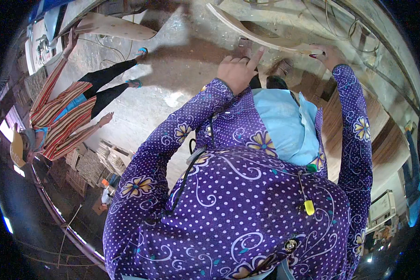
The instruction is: Applying glue and using an orbital sander to process wood panels in a workshop.
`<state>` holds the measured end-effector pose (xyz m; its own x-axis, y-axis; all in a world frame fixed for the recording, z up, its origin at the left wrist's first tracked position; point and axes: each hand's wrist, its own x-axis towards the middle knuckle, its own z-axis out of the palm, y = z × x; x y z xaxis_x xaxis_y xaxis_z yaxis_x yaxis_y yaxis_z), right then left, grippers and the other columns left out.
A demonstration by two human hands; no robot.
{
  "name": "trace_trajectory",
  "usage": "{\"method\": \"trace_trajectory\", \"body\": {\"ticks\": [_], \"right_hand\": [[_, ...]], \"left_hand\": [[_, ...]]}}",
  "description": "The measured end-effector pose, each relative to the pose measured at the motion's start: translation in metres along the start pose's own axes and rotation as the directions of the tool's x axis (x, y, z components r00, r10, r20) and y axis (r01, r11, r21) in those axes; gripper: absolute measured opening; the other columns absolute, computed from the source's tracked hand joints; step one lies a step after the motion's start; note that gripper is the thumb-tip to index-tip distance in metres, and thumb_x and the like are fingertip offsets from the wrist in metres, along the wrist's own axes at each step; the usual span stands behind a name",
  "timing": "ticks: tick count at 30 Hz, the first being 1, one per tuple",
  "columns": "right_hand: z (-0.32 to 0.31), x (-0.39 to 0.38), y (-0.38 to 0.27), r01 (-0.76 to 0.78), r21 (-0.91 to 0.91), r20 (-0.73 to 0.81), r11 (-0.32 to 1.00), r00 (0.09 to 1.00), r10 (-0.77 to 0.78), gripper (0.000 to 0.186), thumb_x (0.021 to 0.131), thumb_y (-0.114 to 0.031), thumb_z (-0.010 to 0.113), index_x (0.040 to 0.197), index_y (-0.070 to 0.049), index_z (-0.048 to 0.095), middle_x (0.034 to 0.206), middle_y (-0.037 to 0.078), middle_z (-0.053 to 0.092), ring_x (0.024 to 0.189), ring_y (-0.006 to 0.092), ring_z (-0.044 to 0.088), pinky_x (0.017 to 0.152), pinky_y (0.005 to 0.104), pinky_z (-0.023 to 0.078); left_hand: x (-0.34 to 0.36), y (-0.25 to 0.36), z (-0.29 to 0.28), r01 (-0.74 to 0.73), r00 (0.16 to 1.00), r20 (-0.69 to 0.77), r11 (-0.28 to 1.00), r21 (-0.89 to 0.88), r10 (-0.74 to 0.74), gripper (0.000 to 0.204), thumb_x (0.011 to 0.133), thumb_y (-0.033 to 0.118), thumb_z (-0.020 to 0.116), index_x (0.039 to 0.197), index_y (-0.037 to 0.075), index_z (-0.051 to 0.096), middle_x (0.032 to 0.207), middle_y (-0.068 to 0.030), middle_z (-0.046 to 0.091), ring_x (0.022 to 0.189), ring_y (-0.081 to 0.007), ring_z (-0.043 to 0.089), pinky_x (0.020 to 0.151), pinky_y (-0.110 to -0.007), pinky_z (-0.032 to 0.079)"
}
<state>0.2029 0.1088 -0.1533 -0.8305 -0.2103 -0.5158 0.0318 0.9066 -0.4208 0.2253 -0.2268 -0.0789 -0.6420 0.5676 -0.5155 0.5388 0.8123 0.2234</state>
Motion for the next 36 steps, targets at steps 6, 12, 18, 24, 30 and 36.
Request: {"method": "trace_trajectory", "body": {"ticks": [6,12,18,24,30,36], "right_hand": [[-0.013,0.009,-0.019,-0.001,-0.046,0.061,0.999,0.998,0.004,0.041,0.079,-0.015,0.067,0.118,-0.025,0.062,0.102,0.014,0.066,0.085,0.0312,0.063,0.081,0.0401,0.049],[0.002,-0.005,0.010,-0.002,-0.099,-0.088,0.995,0.996,-0.006,0.036,0.079,-0.022,0.063,0.116,-0.018,0.063,0.096,0.020,0.066,0.086,0.0363,0.062,0.079,0.0449,0.049],[-0.018,0.001,-0.031,-0.224,-0.270,0.136,0.936,0.954,0.268,0.027,0.083,-0.020,0.052,0.101,-0.004,0.063,0.099,0.023,0.064,0.091,0.0372,0.063,0.081,0.0465,0.050],[-0.030,-0.001,-0.044,-0.144,-0.034,-0.044,0.989,0.989,0.143,0.026,0.084,-0.018,0.055,0.109,-0.014,0.062,0.108,0.013,0.062,0.096,0.0324,0.062,0.082,0.0436,0.050],[0.003,-0.005,-0.010,-0.196,0.064,-0.072,0.979,0.977,0.200,0.032,0.082,-0.022,0.060,0.114,-0.020,0.062,0.117,0.010,0.061,0.104,0.0310,0.059,0.088,0.0420,0.049],[0.020,-0.015,-0.010,-0.201,-0.052,-0.089,0.978,0.977,0.196,0.030,0.082,-0.023,0.059,0.111,-0.015,0.062,0.111,0.011,0.064,0.101,0.0320,0.060,0.090,0.0415,0.048]], "left_hand": [[0.012,-0.001,-0.011,0.094,0.992,-0.074,0.993,-0.068,-0.099,0.077,0.089,0.040,0.054,0.149,0.021,0.008,0.092,-0.0134,0.067,0.086,-0.0301,0.065,0.083,-0.043,0.047],[0.026,0.007,-0.041,-0.153,0.987,-0.068,0.984,-0.093,0.147,0.058,0.086,0.035,0.056,0.138,0.018,0.036,0.090,-0.0141,0.066,0.083,-0.0310,0.065,0.077,-0.042,0.049],[0.048,-0.032,-0.187,-0.206,0.818,-0.558,0.977,-0.064,0.136,0.031,0.084,0.021,0.053,0.112,0.010,0.059,0.090,-0.0121,0.061,0.082,-0.0307,0.061,0.071,-0.043,0.050],[0.146,-0.116,-0.343,0.047,0.332,-0.941,0.994,0.094,0.074,0.017,0.085,0.020,0.055,0.085,0.006,0.065,0.083,-0.0110,0.065,0.077,-0.0276,0.063,0.069,-0.038,0.051],[0.290,-0.226,-0.401,0.105,0.786,-0.596,0.913,0.395,0.167,0.018,0.083,0.019,0.057,0.090,0.007,0.068,0.090,-0.0121,0.068,0.083,-0.0274,0.064,0.076,-0.038,0.050],[0.291,-0.232,-0.399,-0.084,0.753,-0.627,0.974,0.211,0.201,0.019,0.083,0.021,0.059,0.091,0.006,0.068,0.089,-0.0109,0.068,0.081,-0.0248,0.064,0.075,-0.037,0.050]]}}
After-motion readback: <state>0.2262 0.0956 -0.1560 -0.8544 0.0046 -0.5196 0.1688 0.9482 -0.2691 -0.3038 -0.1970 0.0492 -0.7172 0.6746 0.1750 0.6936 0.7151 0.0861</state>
